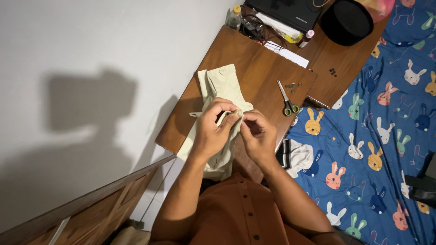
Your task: The person sits at a small wooden table in a bedroom and hand-sews a light-colored button-up shirt using a needle and thread. They repeatedly push the needle through the fabric, pull the thread taut, and work on the shirt's placket area, with scissors and spare buttons resting on the table.
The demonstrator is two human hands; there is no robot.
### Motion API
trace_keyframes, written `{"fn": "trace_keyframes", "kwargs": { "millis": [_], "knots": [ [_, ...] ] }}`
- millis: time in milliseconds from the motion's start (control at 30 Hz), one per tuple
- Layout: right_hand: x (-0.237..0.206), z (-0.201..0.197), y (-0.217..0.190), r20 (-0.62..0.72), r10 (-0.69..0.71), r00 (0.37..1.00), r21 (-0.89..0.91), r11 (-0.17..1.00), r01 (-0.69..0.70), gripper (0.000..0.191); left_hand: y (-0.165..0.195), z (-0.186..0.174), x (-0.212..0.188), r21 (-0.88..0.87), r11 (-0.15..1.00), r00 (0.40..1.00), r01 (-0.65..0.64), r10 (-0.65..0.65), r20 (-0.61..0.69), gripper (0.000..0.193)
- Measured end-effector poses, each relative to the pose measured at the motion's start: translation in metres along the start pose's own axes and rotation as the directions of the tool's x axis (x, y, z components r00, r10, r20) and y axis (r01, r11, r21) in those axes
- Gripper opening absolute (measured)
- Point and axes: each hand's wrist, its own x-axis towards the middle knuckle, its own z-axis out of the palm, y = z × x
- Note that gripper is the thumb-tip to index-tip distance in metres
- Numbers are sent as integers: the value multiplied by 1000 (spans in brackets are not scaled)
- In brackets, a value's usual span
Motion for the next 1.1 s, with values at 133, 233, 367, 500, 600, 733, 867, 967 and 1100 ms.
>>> {"fn": "trace_keyframes", "kwargs": {
  "millis": [133, 233, 367, 500, 600, 733, 867, 967, 1100],
  "knots": [
    [-3, 2, 5, -30, -11, 1000, 87, 996, 13, 12, -2, 2, -2, -27, 1000, 1000, 0, 0, -3, 17],
    [-4, 2, 6, -46, -6, 999, 109, 994, 11, 11, -3, 4, -2, -36, 999, 1000, 10, -10, -9, 18],
    [-5, 2, 8, -52, -11, 999, 127, 992, 17, 10, -3, 5, -3, -23, 1000, 1000, 12, -13, -18, 19],
    [-4, 2, 11, -66, -2, 998, 150, 989, 12, 10, -2, 5, -3, -17, 999, 999, 37, -37, -31, 19],
    [-6, 3, 12, -96, 36, 995, 136, 990, -23, 10, -1, 6, -3, 23, 1000, 1000, 6, -5, -29, 19],
    [-7, 4, 11, -155, 124, 980, 121, 987, -105, 11, 1, 7, -2, -6, 1000, 1000, 15, -15, -20, 18],
    [-7, 2, 10, -172, 118, 978, 130, 987, -97, 13, 2, 8, -1, -25, 999, 1000, 25, -26, -17, 18],
    [-8, 1, 12, -167, 122, 978, 149, 984, -97, 13, 3, 9, -1, -13, 1000, 1000, 4, -4, -15, 16],
    [-6, -1, 15, -154, 141, 978, 143, 983, -119, 14, 2, 8, -2, -16, 1000, 1000, -11, 11, -7, 13]
  ]
}}
